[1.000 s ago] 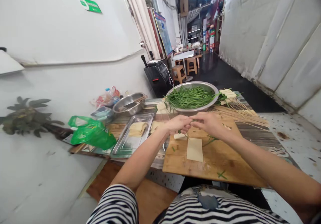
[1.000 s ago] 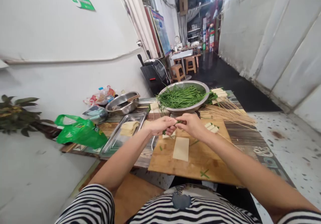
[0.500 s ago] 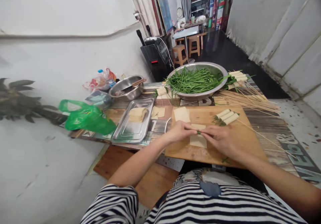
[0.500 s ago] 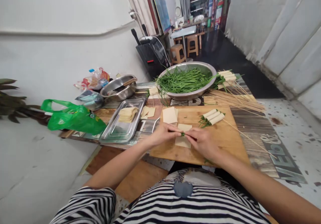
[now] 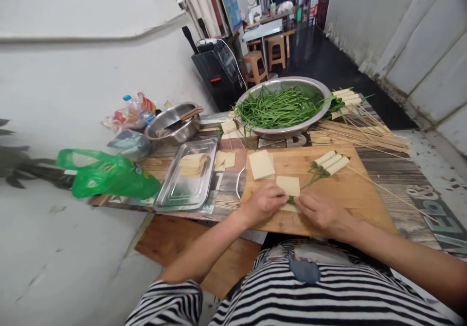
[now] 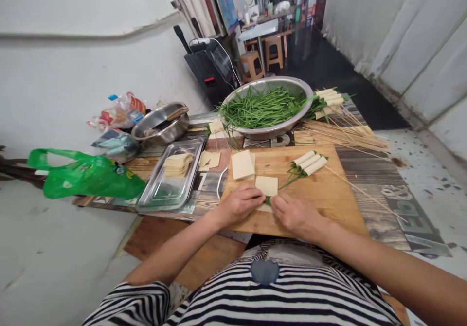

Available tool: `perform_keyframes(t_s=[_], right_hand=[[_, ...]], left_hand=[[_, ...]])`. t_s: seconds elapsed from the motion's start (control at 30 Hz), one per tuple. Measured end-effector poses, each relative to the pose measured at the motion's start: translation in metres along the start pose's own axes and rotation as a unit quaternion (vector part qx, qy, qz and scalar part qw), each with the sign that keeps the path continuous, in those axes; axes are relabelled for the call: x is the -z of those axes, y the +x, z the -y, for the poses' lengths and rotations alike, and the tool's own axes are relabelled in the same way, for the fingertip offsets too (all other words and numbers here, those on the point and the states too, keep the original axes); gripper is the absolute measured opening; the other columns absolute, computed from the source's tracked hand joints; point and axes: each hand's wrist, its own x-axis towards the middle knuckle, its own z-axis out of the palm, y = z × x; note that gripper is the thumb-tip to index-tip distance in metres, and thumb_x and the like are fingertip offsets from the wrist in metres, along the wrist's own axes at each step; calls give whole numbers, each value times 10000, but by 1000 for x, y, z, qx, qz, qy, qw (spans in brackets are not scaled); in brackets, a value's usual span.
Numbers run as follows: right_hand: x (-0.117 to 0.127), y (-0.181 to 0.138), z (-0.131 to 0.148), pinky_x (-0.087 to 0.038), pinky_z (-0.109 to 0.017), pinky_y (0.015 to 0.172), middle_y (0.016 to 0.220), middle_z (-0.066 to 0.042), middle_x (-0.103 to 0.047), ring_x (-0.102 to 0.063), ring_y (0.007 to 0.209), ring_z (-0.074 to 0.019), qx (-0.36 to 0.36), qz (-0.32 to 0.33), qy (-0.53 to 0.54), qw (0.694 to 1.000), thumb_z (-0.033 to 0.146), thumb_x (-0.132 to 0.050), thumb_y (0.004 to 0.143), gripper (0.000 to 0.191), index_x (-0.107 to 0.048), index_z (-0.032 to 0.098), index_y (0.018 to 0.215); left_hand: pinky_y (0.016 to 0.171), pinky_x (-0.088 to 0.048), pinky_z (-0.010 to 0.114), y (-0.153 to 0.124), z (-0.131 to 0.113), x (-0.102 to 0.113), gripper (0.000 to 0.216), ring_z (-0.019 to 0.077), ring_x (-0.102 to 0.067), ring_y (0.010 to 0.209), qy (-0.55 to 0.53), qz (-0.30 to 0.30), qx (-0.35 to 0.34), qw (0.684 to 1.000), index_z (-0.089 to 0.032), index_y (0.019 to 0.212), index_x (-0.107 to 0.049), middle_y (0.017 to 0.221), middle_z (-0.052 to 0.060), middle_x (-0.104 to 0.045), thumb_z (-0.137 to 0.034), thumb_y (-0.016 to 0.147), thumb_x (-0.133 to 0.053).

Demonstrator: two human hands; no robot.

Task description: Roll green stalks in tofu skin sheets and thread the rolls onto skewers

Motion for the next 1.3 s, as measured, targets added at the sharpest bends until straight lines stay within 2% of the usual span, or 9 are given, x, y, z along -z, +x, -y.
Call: perform_keyframes(t_s=[0.13,0.27,0.47,0.53,0.63,0.77,0.9,1.0,1.3], right_hand=[[10,6,11,-470,-319,608,894,-112,-597,-548,771,-201,20,47,-74,996,222,-380,977,285,-648,131,942],[15,10,17,-359,-301,492,796,-93,-589,-524,694,-190,38,22,-137,990,172,-464,932,208,-650,139,844],[11,13,9,-358,-302,541,739,-84,-590,-506,673,-177,68,-21,-140,988,100,-470,903,208,-653,127,807],[12,15,7,-380,-308,573,726,-77,-595,-510,665,-176,62,-32,-121,990,98,-436,918,254,-655,133,793],[14,16,7,-409,-310,618,712,-74,-595,-534,674,-177,15,-45,-77,996,187,-414,959,305,-661,132,790],[17,18,7,-428,-283,636,777,-74,-623,-573,705,-169,-86,-15,45,995,293,-423,973,334,-674,148,807],[21,25,0,-438,-263,662,781,-56,-648,-592,701,-153,-200,-10,227,953,272,-470,943,297,-696,174,777],[22,31,-5,-421,-276,649,719,-42,-650,-583,664,-162,-255,22,261,931,240,-522,894,253,-695,169,724],[22,37,-6,-388,-271,632,731,-70,-660,-580,663,-174,-286,61,231,928,211,-484,889,271,-672,143,708]], left_hand=[[842,-505,343,-4,1,5,285,196,-583,957,53,64,-41,996,-124,1106,-617,1013,122,-656,-283,990,-410],[849,-499,332,-5,3,6,382,210,-572,970,73,77,-61,993,-107,1128,-597,1021,119,-641,-427,949,-488],[851,-451,365,-4,2,4,368,222,-571,986,99,72,-46,991,-131,1108,-610,1021,118,-648,-440,942,-499],[830,-440,351,-4,2,2,309,207,-572,957,101,56,-47,992,-130,1092,-620,1003,109,-663,-371,964,-475],[787,-423,326,-3,1,-3,233,173,-581,876,80,13,-23,996,-138,1007,-656,933,81,-687,-245,977,-451],[792,-404,332,0,-2,-6,212,161,-603,843,-6,-57,49,997,-174,884,-710,887,61,-709,-259,948,-526],[769,-424,318,1,-4,-9,179,161,-614,787,-115,-92,141,979,-204,833,-750,827,52,-724,-306,895,-617],[746,-447,308,0,-2,-10,168,166,-609,768,-160,-120,187,962,-204,940,-755,798,54,-723,-320,861,-661],[757,-384,339,0,3,-6,259,169,-583,808,-44,-53,87,994,-206,978,-718,801,49,-709,-189,957,-460]])
